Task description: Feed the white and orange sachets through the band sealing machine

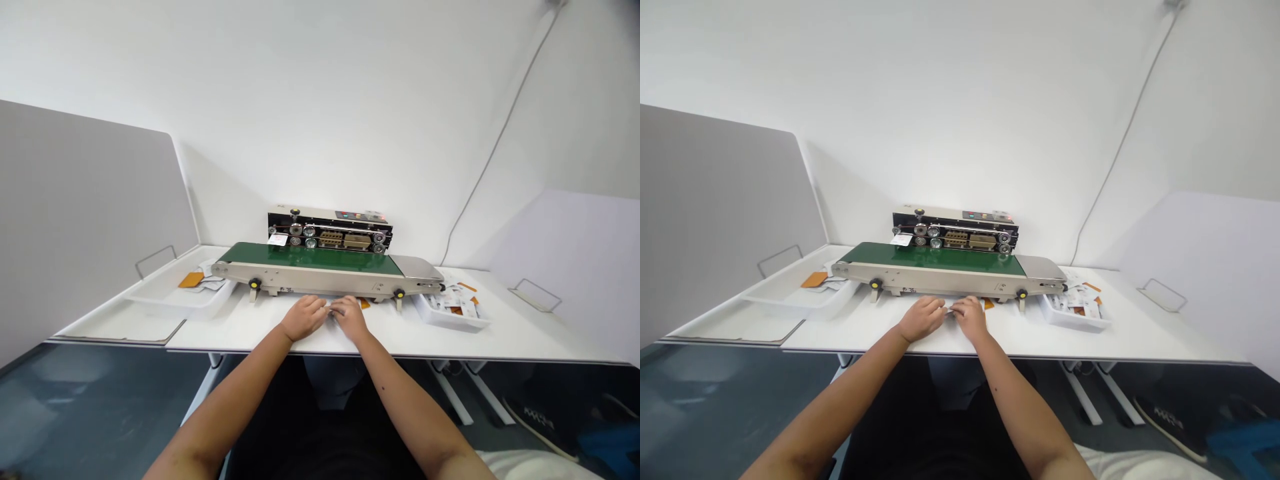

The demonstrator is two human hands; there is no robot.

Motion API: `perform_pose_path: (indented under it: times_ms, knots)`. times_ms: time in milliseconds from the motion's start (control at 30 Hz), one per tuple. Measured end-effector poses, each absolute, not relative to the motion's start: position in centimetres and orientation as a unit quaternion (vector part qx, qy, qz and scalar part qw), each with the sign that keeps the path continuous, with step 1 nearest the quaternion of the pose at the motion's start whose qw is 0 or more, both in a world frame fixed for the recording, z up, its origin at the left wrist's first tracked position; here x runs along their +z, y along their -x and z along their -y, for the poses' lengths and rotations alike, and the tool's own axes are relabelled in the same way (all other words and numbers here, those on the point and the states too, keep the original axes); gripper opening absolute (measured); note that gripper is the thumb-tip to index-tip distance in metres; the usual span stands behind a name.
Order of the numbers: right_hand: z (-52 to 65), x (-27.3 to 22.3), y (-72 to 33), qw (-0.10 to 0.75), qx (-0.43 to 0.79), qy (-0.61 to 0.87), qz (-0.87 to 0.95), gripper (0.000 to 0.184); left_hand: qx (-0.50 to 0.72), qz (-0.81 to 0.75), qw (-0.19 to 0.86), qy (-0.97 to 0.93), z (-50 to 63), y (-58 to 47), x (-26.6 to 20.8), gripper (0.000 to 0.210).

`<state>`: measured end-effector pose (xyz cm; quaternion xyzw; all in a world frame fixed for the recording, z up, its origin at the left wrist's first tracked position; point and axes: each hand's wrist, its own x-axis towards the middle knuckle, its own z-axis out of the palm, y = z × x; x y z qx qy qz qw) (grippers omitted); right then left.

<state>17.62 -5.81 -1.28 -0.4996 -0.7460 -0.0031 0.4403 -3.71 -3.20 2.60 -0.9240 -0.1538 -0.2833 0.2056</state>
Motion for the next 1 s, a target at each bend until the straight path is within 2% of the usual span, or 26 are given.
perform_pose_path:
  times_ms: [100, 267, 433, 500, 667, 733, 867, 933, 1000]
  knots:
    - [6.3, -0.9, -17.5, 0.470, 0.002, 0.492, 0.733, 0.018, -0.239, 0.130, 0.195, 0.942, 3.9, 3.6, 2.5, 0.025]
    - [7.1, 2.5, -19.6, 0.562, -0.026, 0.486, 0.669, 0.021, -0.256, 0.168, 0.145, 0.941, 3.5, 3.7, 2.0, 0.039]
    - [4.6, 9.0, -28.3, 0.650, -0.018, 0.615, 0.447, 0.039, -0.231, 0.161, 0.071, 0.957, 3.1, 3.7, 1.9, 0.047]
    - [2.8, 11.3, -31.8, 0.668, -0.011, 0.641, 0.377, 0.035, -0.223, 0.159, 0.049, 0.961, 3.1, 3.6, 1.8, 0.048]
    - [-1.2, 13.8, -34.8, 0.652, 0.176, 0.677, 0.293, 0.014, -0.233, 0.180, 0.009, 0.955, 2.7, 3.6, 1.5, 0.049]
    - [-2.5, 14.0, -34.3, 0.638, 0.214, 0.676, 0.301, 0.005, -0.238, 0.182, 0.001, 0.954, 2.5, 3.6, 1.3, 0.051]
    - [-3.5, 13.9, -33.0, 0.624, 0.251, 0.668, 0.320, 0.008, -0.239, 0.213, -0.009, 0.947, 2.0, 3.6, 0.4, 0.059]
    - [-2.7, 13.6, -32.1, 0.628, 0.209, 0.672, 0.333, 0.013, -0.233, 0.241, -0.017, 0.942, 1.6, 3.5, -0.1, 0.058]
    - [-0.9, 12.6, -30.5, 0.641, 0.070, 0.672, 0.365, 0.022, -0.232, 0.256, -0.026, 0.938, 1.3, 3.4, -0.5, 0.050]
